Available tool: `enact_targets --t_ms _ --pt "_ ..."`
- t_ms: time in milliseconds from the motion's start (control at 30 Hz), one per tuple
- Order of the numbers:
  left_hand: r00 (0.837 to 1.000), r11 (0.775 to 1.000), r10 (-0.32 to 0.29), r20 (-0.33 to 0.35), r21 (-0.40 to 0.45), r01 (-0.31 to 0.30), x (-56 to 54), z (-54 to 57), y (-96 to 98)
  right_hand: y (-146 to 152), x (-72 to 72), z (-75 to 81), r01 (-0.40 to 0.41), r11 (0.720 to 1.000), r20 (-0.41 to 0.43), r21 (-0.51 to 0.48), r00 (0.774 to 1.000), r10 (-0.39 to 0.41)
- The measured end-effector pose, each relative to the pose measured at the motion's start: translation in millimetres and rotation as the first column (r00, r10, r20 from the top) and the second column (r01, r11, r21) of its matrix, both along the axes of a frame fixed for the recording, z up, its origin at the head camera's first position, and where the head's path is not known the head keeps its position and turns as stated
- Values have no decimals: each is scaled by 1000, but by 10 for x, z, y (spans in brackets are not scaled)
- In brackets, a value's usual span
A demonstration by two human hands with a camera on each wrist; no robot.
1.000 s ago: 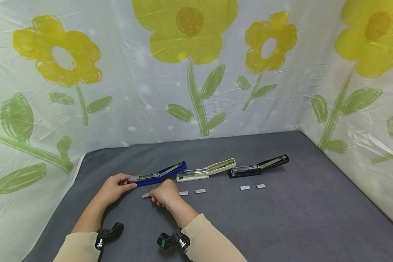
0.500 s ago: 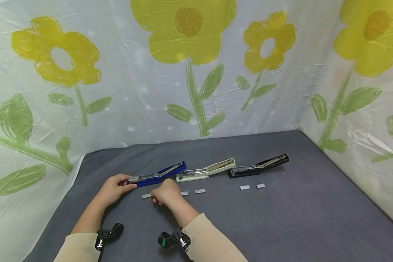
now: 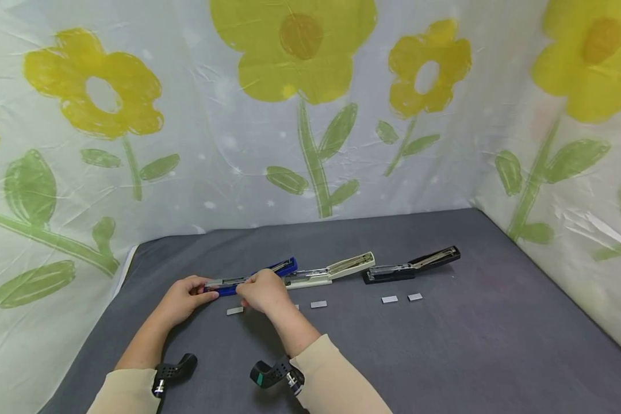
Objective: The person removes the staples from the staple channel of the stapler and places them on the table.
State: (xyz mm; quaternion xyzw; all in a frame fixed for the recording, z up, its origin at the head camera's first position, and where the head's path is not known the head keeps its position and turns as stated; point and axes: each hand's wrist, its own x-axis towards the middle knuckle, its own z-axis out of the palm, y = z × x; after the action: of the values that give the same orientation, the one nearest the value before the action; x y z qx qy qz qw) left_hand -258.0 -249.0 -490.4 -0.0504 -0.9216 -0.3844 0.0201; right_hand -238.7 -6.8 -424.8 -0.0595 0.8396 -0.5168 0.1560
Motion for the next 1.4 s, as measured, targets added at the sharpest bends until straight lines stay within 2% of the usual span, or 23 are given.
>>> enact_targets --t_ms 100,300,500,700,900,1133,1267,1400 --pt "1000 1000 -4 -8 -5 4 7 -17 5 -24 -37 31 7 1000 20 -28 1000 -6" --pt "1000 1000 9 -15 -11 -9 0 -16 24 -89 -140 46 6 1000 59 -19 998 -4" --pt "1000 1000 20 -15 -5 -20 16 3 13 -184 -237 42 -18 999 61 -37 998 20" --pt "1000 1000 18 -24 11 -18 30 17 17 -273 -317 -9 -71 996 45 -46 996 73" --pt "1000 1000 24 -14 17 -24 16 -1 20 -308 -382 -77 -61 995 96 -81 993 69" --pt "1000 999 22 -17 31 -21 14 29 51 -337 -366 -92 -87 982 149 -167 982 112" --pt "1000 999 17 -16 33 -16 20 27 42 -372 -326 -91 -120 971 157 -206 976 154" --pt "1000 999 17 -11 32 -17 21 21 38 -388 -306 -93 -116 967 156 -226 976 154"
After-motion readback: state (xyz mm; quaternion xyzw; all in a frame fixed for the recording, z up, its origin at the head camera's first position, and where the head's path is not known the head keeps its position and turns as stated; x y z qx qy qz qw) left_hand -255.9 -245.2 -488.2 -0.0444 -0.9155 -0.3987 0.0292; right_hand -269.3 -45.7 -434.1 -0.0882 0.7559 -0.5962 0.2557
